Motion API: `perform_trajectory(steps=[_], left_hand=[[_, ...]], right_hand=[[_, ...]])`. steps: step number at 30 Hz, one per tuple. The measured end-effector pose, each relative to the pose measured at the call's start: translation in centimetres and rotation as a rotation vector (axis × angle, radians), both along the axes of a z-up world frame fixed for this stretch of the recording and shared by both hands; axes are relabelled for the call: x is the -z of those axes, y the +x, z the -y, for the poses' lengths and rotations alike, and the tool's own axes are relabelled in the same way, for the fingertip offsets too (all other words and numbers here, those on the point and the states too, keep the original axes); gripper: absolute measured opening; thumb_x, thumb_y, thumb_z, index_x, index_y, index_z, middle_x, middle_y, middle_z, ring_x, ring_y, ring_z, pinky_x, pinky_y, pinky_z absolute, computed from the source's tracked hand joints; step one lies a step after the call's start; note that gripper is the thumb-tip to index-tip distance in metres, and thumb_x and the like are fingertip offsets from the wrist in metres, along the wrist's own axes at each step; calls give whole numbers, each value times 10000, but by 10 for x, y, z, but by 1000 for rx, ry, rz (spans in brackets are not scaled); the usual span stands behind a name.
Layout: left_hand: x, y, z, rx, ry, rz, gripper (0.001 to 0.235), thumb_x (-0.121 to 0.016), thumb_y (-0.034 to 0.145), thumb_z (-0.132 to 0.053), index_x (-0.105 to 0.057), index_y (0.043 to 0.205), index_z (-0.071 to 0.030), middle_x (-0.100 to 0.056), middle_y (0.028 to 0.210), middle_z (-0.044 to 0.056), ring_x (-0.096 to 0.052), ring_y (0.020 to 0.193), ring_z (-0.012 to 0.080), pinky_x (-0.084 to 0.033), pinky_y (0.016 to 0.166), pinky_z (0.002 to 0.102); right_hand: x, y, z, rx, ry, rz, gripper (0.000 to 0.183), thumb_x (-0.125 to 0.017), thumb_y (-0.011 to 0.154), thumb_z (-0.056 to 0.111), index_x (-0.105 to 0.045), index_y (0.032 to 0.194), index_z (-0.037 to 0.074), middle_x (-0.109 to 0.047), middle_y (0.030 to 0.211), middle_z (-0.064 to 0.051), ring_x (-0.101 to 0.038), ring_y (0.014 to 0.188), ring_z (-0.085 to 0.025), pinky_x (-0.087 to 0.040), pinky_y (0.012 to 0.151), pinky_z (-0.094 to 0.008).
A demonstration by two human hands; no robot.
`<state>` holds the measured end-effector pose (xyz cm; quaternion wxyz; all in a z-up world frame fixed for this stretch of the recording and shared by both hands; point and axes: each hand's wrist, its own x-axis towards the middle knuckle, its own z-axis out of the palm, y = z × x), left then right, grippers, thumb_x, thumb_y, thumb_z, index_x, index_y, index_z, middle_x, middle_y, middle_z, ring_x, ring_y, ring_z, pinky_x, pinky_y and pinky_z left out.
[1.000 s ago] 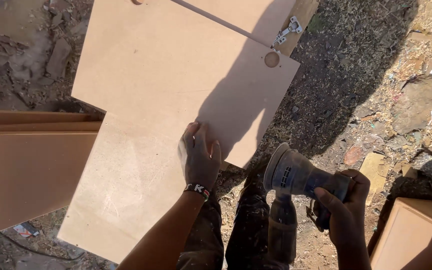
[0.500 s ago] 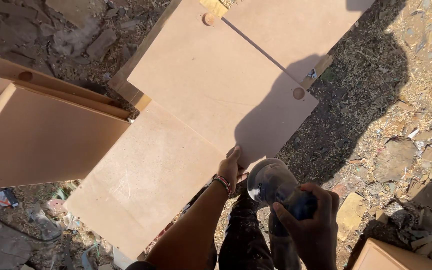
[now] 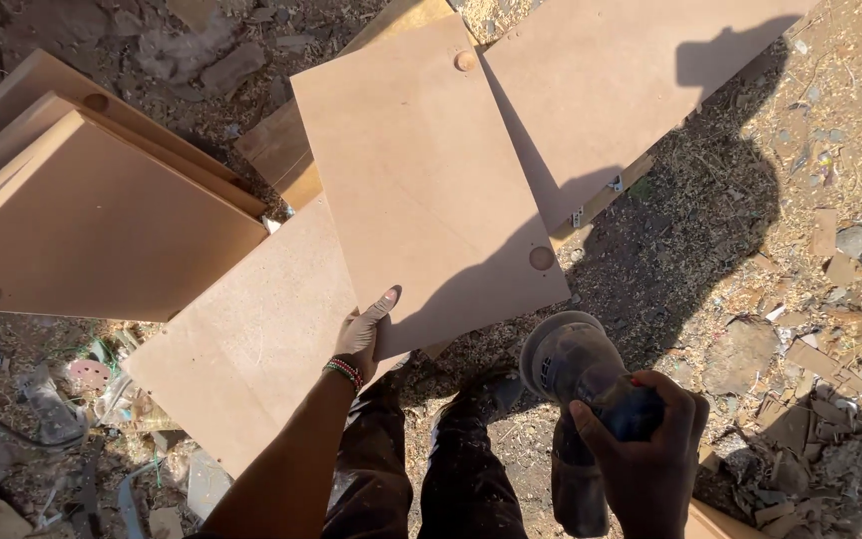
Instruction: The person uses an orbital sander to smooth the surface and edges of a rectangular wooden board. They move the sander across the board's face and along its edges, then flip the board to sand the other side before placing it on a stack of similar boards.
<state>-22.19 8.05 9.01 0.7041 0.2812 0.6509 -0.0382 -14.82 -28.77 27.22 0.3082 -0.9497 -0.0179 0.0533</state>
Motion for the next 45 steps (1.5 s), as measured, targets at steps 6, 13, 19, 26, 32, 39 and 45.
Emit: perform_trajectory(steps=[6,13,19,26,32,39,45], left_hand=[[-6,-6,-10,-167,102,348,419,-948,896,-83,-858,1293,12,-895,1379,182,-830,1347,239,-647,1154,296],[-82,17,-33,-12,287,394,337,-949,884,-36,-889,1205,49,-904,1134,206,-826,973,319,-725,821,434],[-91,9,-57,193,419,454,273,-881,995,-58,-838,1247,38,-921,1238,154,-848,1069,234,-746,961,358],[-89,-12,-63,114,348,443,190,-922,941,-67,-839,1104,-14,-912,1114,122,-823,959,219,-710,797,375],[-118,-16,-106,147,384,427,164,-922,955,-68,-833,1084,-19,-875,1022,97,-787,842,204,-718,687,392],[-191,-19,-188,538,729,82,224,-909,932,-284,-849,1068,-117,-819,952,103,-778,994,258,-580,979,417],[-185,-70,-242,632,803,-105,274,-907,971,-332,-746,916,-118,-757,852,139,-765,889,366,-566,895,458]], right_hand=[[-38,-4,-27,-7,56,39,872,-1102,697,224,-696,1456,88,-596,1419,-176,-678,1271,-367,-585,1150,-492],[-55,7,-35,-165,23,126,838,-1084,751,313,-686,1446,64,-668,1385,-151,-688,1294,-382,-578,1132,-516],[-56,5,-58,-134,19,20,826,-1088,714,276,-698,1434,164,-656,1414,-125,-722,1242,-374,-621,1030,-561],[-35,5,-73,-199,57,-50,794,-1070,784,296,-701,1480,193,-592,1472,-120,-720,1301,-354,-638,1053,-567],[-17,14,-111,-132,-47,-207,791,-1046,765,358,-694,1469,280,-579,1497,-86,-738,1269,-370,-660,948,-647],[42,37,-180,-151,24,-323,806,-974,870,489,-623,1569,291,-506,1480,-176,-692,1343,-584,-611,1003,-779],[53,41,-248,-128,69,-379,779,-926,924,393,-576,1604,243,-455,1539,-265,-674,1333,-615,-591,973,-795]])
